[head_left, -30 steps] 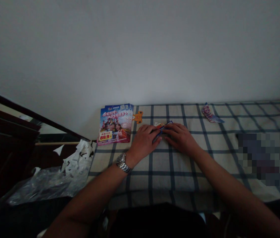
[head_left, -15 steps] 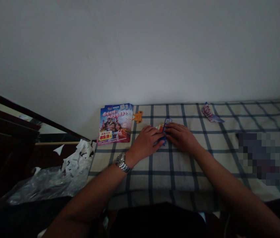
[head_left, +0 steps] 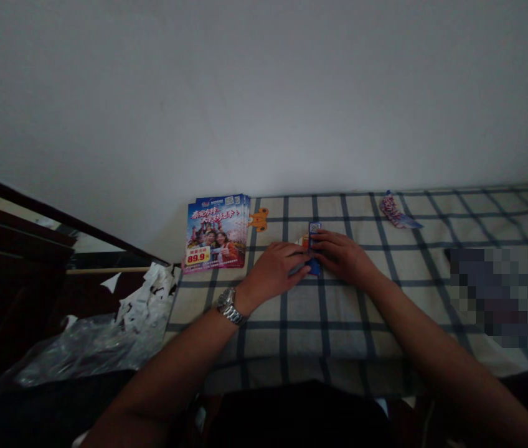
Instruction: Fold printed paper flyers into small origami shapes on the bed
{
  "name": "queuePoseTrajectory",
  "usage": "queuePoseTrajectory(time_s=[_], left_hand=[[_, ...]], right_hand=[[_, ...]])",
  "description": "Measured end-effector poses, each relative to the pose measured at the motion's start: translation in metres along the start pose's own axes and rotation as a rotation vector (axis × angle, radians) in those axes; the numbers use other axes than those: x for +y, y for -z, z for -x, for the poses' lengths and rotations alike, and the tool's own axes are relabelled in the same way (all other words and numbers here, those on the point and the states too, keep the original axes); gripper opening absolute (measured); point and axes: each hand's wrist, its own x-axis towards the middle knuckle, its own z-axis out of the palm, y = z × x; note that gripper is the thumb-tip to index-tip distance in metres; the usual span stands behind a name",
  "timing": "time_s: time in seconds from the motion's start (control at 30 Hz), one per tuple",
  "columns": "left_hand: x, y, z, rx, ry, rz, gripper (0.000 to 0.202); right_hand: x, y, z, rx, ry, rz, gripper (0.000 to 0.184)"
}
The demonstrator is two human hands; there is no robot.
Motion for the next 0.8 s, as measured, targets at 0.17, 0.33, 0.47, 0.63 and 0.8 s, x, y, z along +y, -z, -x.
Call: queuePoseTrajectory(time_s=[0.17,0.33,0.47,0.63,0.8], left_hand=[[0.0005,-0.0009,0.0,0.018,0.017,-0.012,0.031],[0.0017,-0.0001,0.0,0.007,0.039,-0.056,0.03],[0.0022,0.001,0.0004,0.007,0.044,-0.064,0.03],[0.0027,0.0025,0.0004,-0.026,0.042,-0.086,0.033],[0.0029,0.002,0.0002,-0.031,0.035,-0.096,0.032]], right_hand=[[-0.0031,0.0019,-0.0014,0.006,0.006,-0.006,0.02],[-0.0038,0.0023,-0.002,0.007,-0.006,-0.021,0.021],[-0.0032,0.0023,-0.002,-0.002,-0.007,-0.028,0.023],[-0.0034,0.003,-0.002,-0.003,-0.005,-0.029,0.026],[-0.0033,0.0028,-0.002,-0.001,0.013,-0.02,0.024]])
